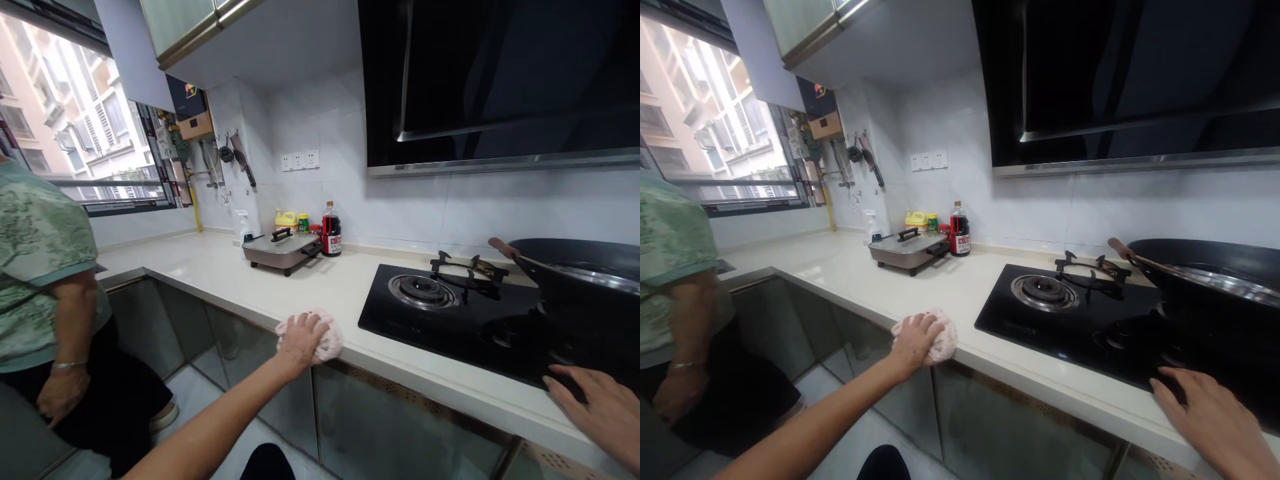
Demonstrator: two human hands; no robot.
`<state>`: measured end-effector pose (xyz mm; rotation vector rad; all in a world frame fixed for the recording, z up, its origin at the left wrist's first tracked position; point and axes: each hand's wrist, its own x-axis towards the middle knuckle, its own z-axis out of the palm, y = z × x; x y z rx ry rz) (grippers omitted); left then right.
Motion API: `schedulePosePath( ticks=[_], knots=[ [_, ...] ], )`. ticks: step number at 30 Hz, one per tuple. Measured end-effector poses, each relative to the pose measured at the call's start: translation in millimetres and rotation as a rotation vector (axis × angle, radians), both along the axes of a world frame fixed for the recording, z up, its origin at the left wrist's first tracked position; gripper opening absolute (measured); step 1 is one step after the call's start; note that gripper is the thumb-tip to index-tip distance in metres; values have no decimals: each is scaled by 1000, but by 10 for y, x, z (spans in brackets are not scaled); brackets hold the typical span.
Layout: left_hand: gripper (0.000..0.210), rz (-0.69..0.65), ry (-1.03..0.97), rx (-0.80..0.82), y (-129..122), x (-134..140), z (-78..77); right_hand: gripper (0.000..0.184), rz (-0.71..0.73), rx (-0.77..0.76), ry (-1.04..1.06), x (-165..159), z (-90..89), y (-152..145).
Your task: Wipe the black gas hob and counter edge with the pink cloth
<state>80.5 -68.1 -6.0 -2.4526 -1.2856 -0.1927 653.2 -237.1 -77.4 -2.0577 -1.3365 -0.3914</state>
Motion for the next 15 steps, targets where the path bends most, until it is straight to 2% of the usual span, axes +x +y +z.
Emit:
schedulePosePath(
  ticks=[6,10,13,15],
  knots=[
    [73,-201,-29,-45,-584,1187,-131,69,6,-101,42,-21,5,-7],
    [66,-409,-40,5,-934,1954,-224,71,-18,-118,23,12,-39,-15],
    [61,-509,-78,61,-1089,2296,-264,70,2,-111,12,38,-66,-25],
    [59,-555,-93,65,-1112,2341,-263,71,20,-105,4,44,-67,-32]
  ],
)
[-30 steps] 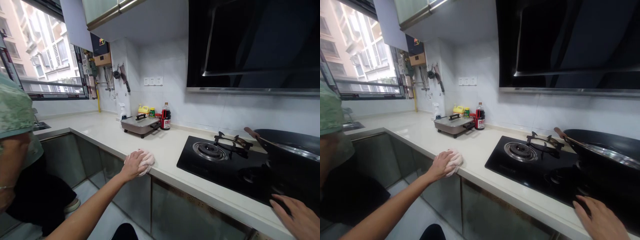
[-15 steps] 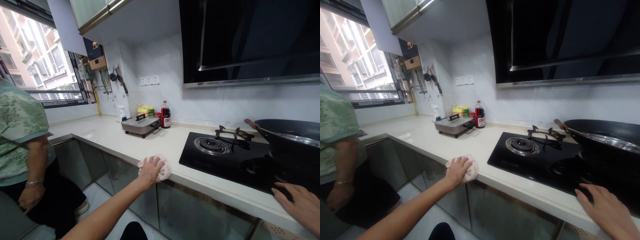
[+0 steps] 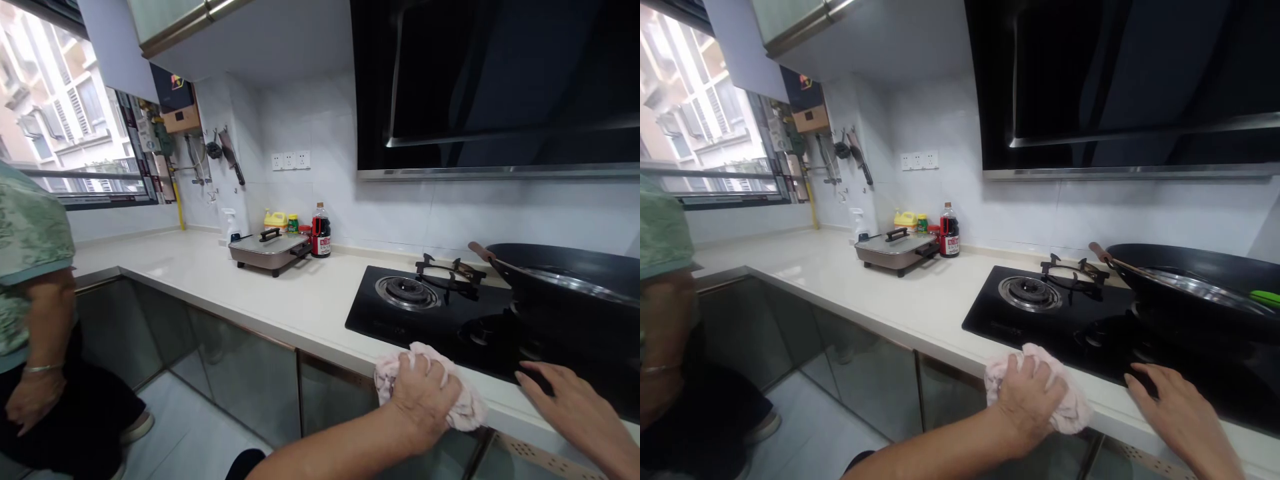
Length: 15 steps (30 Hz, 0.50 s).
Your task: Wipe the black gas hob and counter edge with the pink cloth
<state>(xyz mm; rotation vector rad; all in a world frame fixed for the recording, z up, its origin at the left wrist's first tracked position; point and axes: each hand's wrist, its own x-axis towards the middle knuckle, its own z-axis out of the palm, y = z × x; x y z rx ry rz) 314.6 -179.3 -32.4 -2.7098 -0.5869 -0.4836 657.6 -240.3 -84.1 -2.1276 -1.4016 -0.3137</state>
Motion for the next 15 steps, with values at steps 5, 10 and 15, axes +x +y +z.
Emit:
schedulePosePath(
  ticks=[5,10,15],
  knots=[
    [70,22,15,-63,222,-434,38,70,6,-30,-2,-57,77,-24],
    [76,205,-13,-31,710,-1329,65,65,18,-14,-53,-168,148,-41],
    [61,374,-14,-25,1176,-2309,235,59,13,14,-103,-264,172,-40]
  ],
)
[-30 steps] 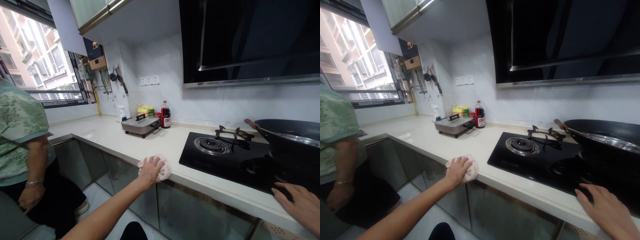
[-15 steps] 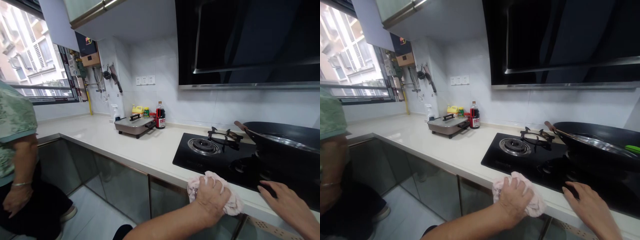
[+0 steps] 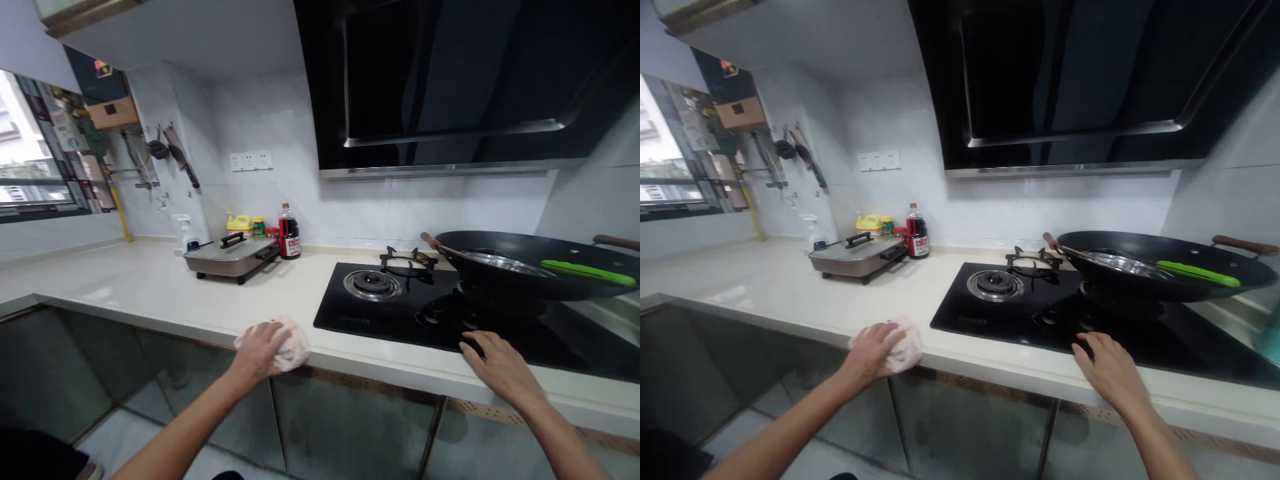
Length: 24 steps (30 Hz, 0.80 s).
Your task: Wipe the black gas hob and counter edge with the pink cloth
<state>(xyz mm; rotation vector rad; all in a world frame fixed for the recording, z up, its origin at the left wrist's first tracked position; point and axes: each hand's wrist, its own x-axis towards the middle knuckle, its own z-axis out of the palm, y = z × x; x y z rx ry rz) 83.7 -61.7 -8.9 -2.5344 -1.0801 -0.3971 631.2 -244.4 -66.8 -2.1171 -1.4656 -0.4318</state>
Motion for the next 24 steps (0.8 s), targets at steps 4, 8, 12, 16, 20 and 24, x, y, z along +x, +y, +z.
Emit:
schedulePosePath(
  ticks=[4,8,12,16,20,24],
  knots=[
    [56,115,-9,6,129,-315,82,54,-11,-4,-6,-78,58,-10],
    [55,198,44,45,11,-103,79,52,-23,-7,20,-157,126,-31],
    [61,138,111,16,-241,422,95,49,-27,1,36,-205,171,-52],
    [63,-18,96,-41,-578,1157,61,48,-30,-8,35,-211,187,-54],
    [60,-191,50,-87,-956,1978,-36,49,-36,-14,35,-204,179,-45],
    [53,-355,4,-96,-1259,2629,-86,51,-26,2,44,-168,145,-41]
  ],
)
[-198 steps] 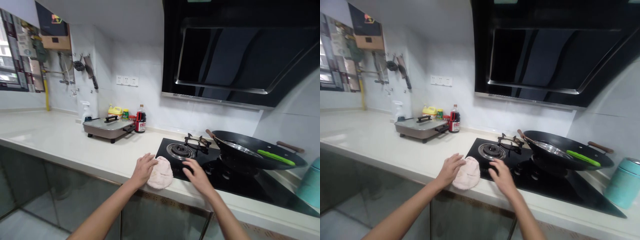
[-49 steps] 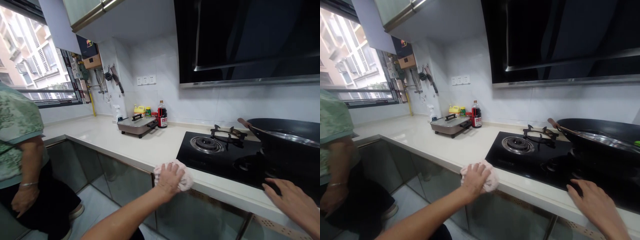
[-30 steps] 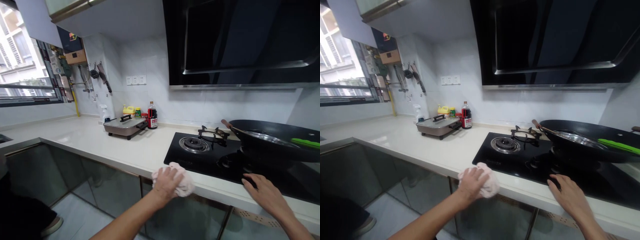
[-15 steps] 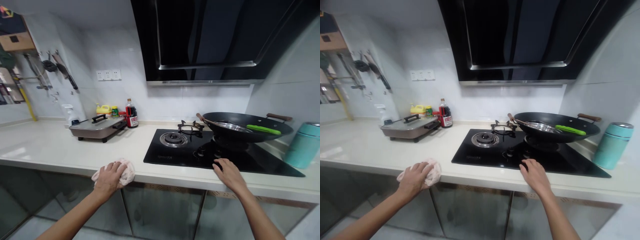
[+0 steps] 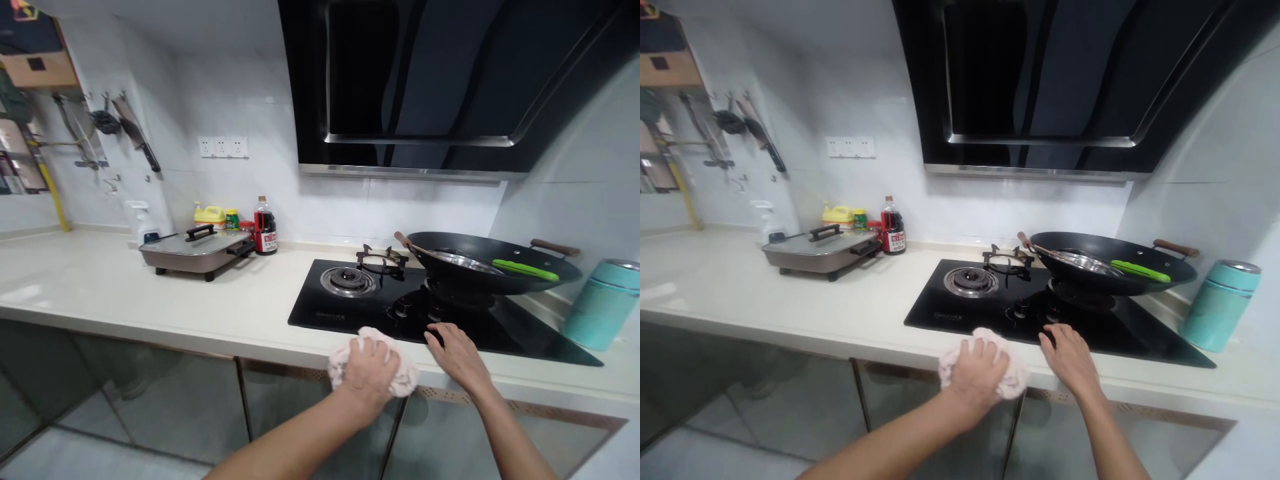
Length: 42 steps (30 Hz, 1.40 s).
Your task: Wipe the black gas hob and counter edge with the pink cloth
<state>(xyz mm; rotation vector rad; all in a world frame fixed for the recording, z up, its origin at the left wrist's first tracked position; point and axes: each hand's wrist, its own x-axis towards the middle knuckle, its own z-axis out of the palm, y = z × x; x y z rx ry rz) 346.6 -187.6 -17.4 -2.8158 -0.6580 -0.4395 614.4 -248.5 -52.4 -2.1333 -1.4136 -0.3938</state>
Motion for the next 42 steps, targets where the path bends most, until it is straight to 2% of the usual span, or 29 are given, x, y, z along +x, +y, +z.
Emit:
schedulePosePath(
  ticks=[2,4,8,12,17,20,21,23,25,27,31,34,38,42],
  knots=[
    [47,-70,-17,0,-79,152,14,51,14,5,3,35,-22,2],
    [40,-134,-33,-1,-100,162,34,51,26,9,9,71,-43,5],
    [34,-155,-109,-24,7,-116,38,49,30,27,17,106,-75,14],
    [38,-22,-239,-81,238,-500,110,48,28,39,22,75,-73,23],
    [46,247,-379,-58,728,-843,439,48,23,49,18,-15,-19,24],
    [61,464,-266,-150,1082,-917,569,49,23,38,34,-54,18,12],
    [66,507,-209,-196,1176,-919,579,50,31,29,46,-50,30,2],
    [66,512,-120,-229,1289,-889,558,52,85,3,83,6,60,-33],
    [55,447,-84,-172,1295,-809,505,52,166,-2,136,143,91,-88],
    [45,355,-83,-101,1226,-669,452,52,180,44,148,368,107,-159],
    [40,178,-66,-58,1093,-218,418,55,-43,183,-20,926,3,-307],
    [41,114,-26,-100,1140,186,462,59,-168,112,-84,1190,-168,-390],
    [44,48,30,-200,1338,684,546,65,-184,30,-121,1183,-296,-443],
    [47,6,65,-248,1559,1140,597,62,-190,54,-130,1076,-253,-462]
  ],
)
